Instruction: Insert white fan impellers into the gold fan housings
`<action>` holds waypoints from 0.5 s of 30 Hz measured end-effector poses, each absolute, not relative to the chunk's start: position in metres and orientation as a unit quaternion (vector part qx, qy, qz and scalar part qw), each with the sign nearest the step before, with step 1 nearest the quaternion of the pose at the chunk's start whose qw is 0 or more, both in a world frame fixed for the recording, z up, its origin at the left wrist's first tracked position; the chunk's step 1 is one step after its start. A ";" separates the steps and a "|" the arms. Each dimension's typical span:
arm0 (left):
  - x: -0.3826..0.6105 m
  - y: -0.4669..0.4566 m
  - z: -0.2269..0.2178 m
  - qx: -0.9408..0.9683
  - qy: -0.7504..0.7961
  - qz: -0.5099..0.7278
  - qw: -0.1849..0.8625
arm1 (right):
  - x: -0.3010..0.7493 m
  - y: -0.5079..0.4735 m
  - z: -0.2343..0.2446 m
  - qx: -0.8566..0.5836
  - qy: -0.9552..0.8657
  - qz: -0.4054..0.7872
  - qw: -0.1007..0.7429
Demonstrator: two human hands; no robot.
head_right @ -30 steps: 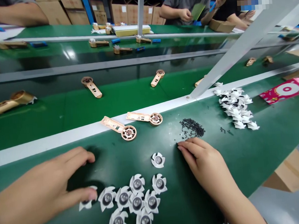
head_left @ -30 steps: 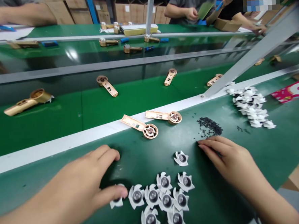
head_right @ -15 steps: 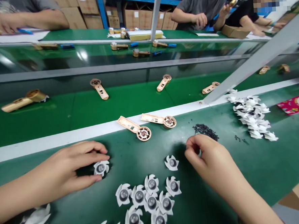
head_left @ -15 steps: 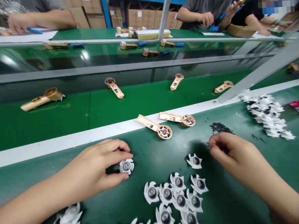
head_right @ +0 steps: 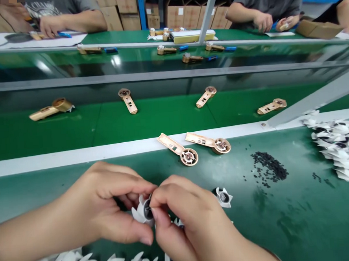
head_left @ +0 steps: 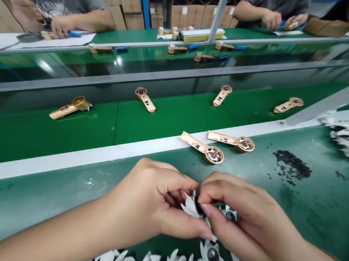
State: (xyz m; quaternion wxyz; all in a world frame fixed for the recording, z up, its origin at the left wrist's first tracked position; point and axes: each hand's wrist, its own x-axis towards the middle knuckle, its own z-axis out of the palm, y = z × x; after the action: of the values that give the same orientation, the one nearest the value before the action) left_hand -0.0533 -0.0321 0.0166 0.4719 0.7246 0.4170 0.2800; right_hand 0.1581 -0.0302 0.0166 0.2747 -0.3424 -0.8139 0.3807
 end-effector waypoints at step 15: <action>-0.042 -0.033 0.004 0.687 0.372 0.482 0.397 | 0.164 -0.035 -0.005 -0.326 -0.472 0.731 0.370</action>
State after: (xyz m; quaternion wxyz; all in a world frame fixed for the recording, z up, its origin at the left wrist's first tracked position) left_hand -0.0417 -0.0325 0.0042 0.3970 0.6867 0.3723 0.4818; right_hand 0.1638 -0.0346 -0.0049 0.3704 -0.3262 -0.4717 0.7306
